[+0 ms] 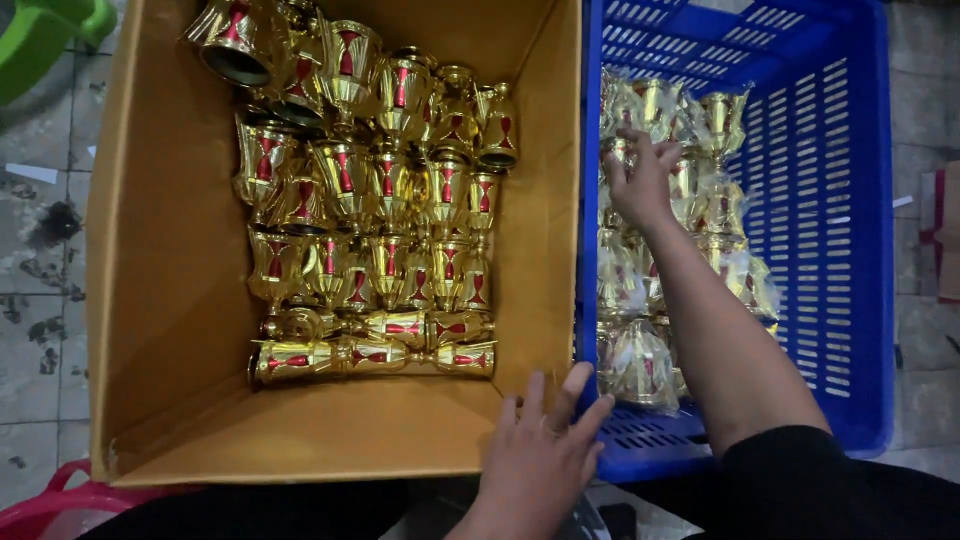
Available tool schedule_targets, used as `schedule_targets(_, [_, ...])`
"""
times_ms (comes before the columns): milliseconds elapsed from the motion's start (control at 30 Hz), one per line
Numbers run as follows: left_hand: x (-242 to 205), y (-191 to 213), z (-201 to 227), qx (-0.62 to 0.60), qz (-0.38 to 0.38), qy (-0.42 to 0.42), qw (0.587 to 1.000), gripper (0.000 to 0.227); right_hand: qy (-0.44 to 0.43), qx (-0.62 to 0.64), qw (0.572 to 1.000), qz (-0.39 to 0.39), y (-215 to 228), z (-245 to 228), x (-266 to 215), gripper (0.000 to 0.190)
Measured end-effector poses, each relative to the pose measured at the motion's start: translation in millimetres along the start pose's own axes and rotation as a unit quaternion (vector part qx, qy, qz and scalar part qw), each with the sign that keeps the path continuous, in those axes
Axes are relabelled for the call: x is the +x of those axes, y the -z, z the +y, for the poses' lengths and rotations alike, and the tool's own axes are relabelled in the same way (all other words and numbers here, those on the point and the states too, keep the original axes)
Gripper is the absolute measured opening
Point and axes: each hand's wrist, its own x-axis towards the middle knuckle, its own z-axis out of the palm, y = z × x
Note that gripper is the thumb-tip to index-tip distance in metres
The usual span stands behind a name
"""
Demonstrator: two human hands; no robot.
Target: The person packs small gold trophy-style cups into plastic bags by hand and then places them into a blue crate.
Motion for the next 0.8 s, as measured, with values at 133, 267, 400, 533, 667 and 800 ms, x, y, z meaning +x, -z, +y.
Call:
schedule_targets(133, [5, 4, 0, -0.012, -0.080, 0.007, 0.997, 0.050, -0.016, 0.017, 0.999, -0.029, 11, -12, -17, 0.039])
schedule_targets(267, [8, 4, -1, -0.035, -0.086, 0.010, 0.996, 0.049, -0.024, -0.009, 0.997, -0.067, 27, -31, -31, 0.044])
schedule_targets(400, [15, 24, 1, -0.073, -0.201, 0.032, 0.976, 0.052, -0.057, -0.013, 0.994, -0.097, 34, -49, -40, 0.047])
schedule_targets(533, [10, 6, -1, -0.041, -0.109, 0.015, 0.993, 0.051, -0.061, -0.026, 0.992, -0.110, 39, -54, -39, 0.050])
schedule_targets(667, [16, 18, 1, -0.061, -0.174, 0.030, 0.982, 0.052, -0.031, -0.025, 0.992, -0.121, 36, -31, -29, 0.052])
schedule_targets(800, [10, -3, 1, -0.059, -0.089, 0.020, 0.994, 0.052, -0.027, -0.025, 0.991, -0.129, 28, -17, -17, 0.056])
